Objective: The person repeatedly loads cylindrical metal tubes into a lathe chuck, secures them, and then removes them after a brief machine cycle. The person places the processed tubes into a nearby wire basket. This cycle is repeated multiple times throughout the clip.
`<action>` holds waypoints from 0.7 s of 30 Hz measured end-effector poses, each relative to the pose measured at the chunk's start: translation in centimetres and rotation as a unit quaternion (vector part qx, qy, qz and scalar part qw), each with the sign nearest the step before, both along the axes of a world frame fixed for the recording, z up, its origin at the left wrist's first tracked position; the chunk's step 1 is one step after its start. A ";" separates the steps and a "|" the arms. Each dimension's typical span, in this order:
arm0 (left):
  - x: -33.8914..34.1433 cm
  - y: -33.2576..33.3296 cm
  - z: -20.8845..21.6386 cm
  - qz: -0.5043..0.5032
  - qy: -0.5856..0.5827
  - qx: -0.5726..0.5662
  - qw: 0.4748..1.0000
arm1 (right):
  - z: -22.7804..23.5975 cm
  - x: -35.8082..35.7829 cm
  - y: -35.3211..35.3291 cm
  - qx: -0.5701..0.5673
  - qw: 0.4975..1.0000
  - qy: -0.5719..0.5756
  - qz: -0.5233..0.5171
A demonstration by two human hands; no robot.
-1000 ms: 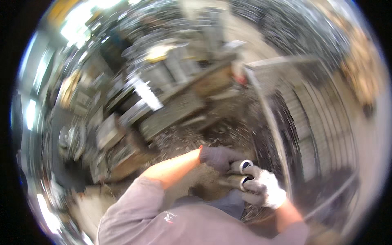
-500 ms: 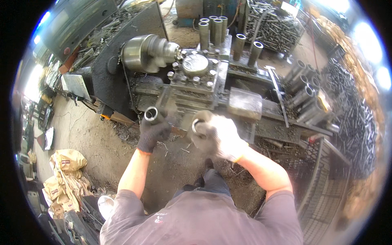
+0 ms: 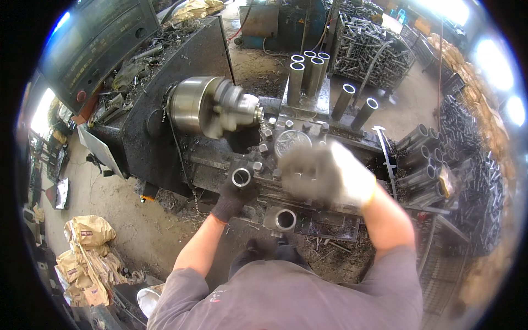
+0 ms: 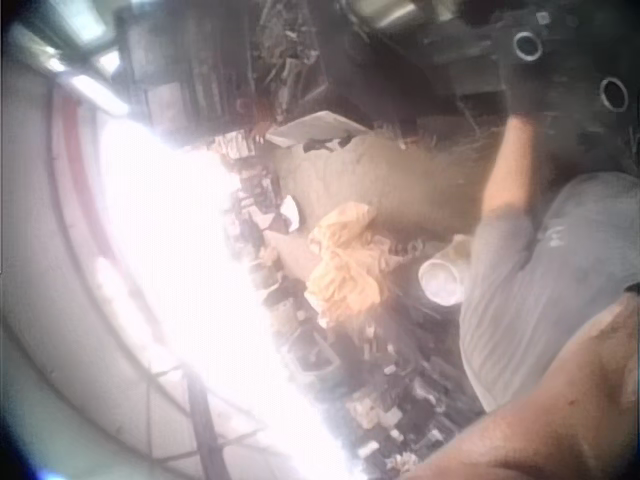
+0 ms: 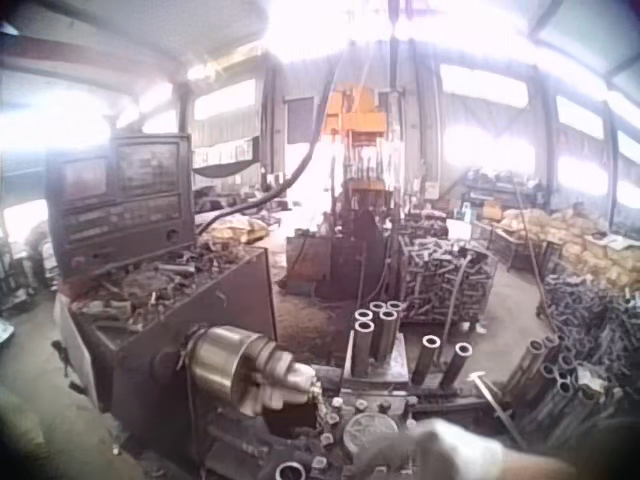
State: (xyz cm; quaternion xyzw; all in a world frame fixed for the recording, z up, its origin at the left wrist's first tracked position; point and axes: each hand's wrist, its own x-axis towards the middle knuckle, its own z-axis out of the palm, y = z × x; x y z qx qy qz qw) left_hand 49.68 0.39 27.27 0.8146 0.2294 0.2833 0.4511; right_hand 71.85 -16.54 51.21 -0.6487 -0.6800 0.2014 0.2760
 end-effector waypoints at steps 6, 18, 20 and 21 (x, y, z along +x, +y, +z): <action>-2.5 1.3 2.3 -0.052 0.112 -0.052 0.991 | -3.3 4.8 19.3 -0.381 0.918 -0.078 -0.074; -16.4 7.5 -3.0 0.077 0.051 -0.143 0.985 | -15.1 11.4 23.3 -0.431 0.860 0.274 -0.012; -16.8 8.1 -3.1 0.091 0.056 -0.143 0.984 | -13.1 11.7 22.9 -0.352 0.867 0.349 -0.049; -16.6 8.1 -2.9 0.090 0.055 -0.155 0.982 | -11.8 12.0 22.4 -0.311 0.861 0.402 -0.036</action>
